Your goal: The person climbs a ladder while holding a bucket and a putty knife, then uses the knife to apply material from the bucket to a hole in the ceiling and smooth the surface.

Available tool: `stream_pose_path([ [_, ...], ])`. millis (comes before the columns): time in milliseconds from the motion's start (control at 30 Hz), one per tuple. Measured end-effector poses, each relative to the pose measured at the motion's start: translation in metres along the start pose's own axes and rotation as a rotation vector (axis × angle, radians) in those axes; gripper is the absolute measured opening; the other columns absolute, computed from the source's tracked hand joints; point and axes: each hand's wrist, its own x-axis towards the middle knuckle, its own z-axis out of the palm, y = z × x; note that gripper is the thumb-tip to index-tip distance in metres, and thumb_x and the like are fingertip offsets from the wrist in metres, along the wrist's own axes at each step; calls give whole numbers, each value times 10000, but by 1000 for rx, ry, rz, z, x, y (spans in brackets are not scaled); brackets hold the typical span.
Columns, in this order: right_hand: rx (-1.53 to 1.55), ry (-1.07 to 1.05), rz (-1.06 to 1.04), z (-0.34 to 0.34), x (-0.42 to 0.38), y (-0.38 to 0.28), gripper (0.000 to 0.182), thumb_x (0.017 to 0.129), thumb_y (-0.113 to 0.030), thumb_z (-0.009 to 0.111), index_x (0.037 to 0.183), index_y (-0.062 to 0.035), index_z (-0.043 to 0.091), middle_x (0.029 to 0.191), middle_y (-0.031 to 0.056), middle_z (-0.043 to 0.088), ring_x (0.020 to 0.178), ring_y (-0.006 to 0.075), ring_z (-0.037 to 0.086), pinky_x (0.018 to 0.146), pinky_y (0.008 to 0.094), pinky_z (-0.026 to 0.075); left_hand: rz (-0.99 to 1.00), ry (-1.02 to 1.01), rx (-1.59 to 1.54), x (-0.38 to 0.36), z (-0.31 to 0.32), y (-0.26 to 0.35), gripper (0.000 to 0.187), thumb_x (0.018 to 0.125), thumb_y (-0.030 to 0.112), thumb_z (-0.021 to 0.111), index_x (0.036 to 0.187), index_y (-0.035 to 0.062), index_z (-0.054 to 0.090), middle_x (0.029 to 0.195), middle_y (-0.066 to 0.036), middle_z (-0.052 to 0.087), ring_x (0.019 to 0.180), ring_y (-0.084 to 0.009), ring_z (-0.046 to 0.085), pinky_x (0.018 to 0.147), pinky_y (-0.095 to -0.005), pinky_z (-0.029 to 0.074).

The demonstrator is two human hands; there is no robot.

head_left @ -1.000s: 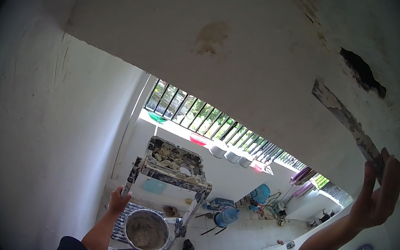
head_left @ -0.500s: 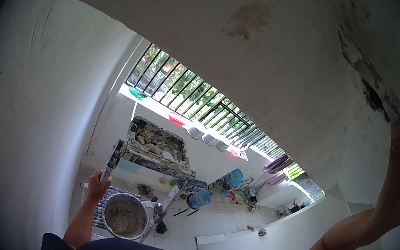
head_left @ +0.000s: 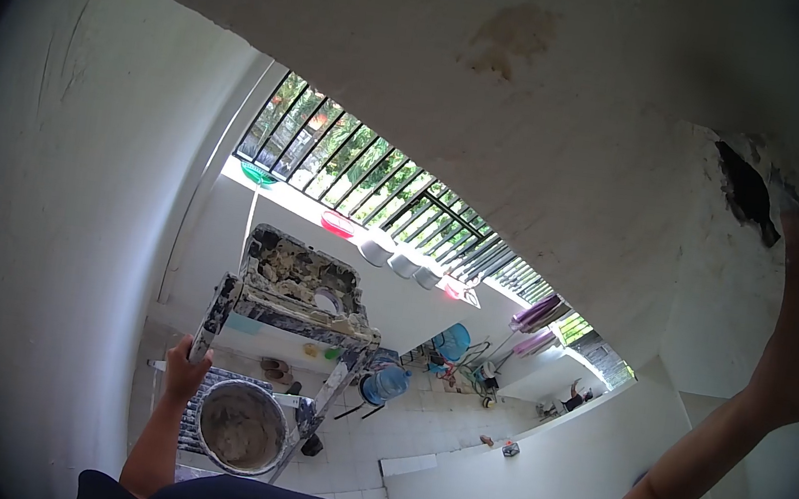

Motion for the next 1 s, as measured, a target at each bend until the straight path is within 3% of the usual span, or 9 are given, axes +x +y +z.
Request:
stream_pose_path([
  [33, -248, -43, 285, 4, 5, -35, 616, 798, -138, 867, 1280, 27, 522, 1183, 146, 634, 890, 209, 734, 810, 294, 669, -1, -3, 0, 0, -1, 1, 263, 818, 187, 729, 788, 6, 541, 602, -140, 575, 540, -224, 599, 549, -384, 475],
  [100, -299, -96, 216, 2, 6, -23, 620, 798, -136, 868, 1283, 27, 518, 1149, 142, 644, 864, 212, 735, 806, 285, 670, 5, 3, -9, -1, -1, 3, 265, 820, 189, 727, 787, 5, 540, 602, -140, 576, 538, -223, 597, 547, -383, 474],
  [133, -96, -106, -137, -5, -2, 31, 623, 800, -144, 869, 1284, 30, 517, 1134, 140, 648, 847, 207, 735, 802, 275, 669, 8, 7, -14, 0, 0, 4, 266, 821, 190, 726, 787, 4, 539, 601, -141, 577, 537, -222, 596, 546, -382, 473],
  [200, 17, -104, -365, -4, -12, 42, 526, 805, -79, 847, 1234, 40, 566, 1115, 157, 674, 883, 216, 733, 822, 283, 663, 1, 6, -21, -1, 1, 4, 269, 822, 193, 726, 787, 3, 539, 601, -141, 578, 538, -219, 594, 547, -383, 473],
  [267, -170, -82, -116, -8, -31, 18, 352, 809, 68, 802, 1135, 56, 668, 1110, 194, 716, 991, 241, 728, 870, 320, 652, 8, 9, -21, 0, 0, 3, 272, 822, 194, 727, 786, 2, 537, 600, -142, 577, 538, -216, 591, 548, -384, 474],
  [400, -122, -4, -250, -4, -52, 38, 357, 781, 80, 823, 1071, 27, 622, 1069, 158, 705, 970, 242, 734, 863, 312, 661, 25, 17, -34, 0, 4, -2, 279, 822, 195, 728, 782, 3, 530, 602, -147, 576, 541, -216, 589, 552, -385, 474],
  [533, -97, 39, -358, 3, -61, 43, 471, 737, 103, 847, 1082, -9, 547, 1047, 147, 676, 945, 253, 740, 807, 292, 678, 23, 20, -5, 0, 0, 3, 286, 823, 197, 729, 778, 4, 522, 601, -153, 570, 540, -216, 585, 554, -387, 474],
  [767, -151, -66, -357, -19, -66, 36, 491, 726, 104, 855, 1020, -26, 484, 1024, 188, 683, 903, 267, 750, 738, 302, 693, 8, 19, 18, 0, 0, 4, 274, 822, 196, 724, 777, 4, 535, 600, -156, 575, 549, -280, 625, 557, -394, 479],
  [1000, -2, -1, -352, -36, -72, 23, 516, 717, 101, 860, 1044, 6, 473, 992, 217, 687, 867, 306, 754, 663, 324, 699, -3, 29, 3, 0, 1, 6, 260, 821, 187, 719, 779, 3, 541, 600, -156, 570, 548, -265, 618, 557, -391, 477],
])
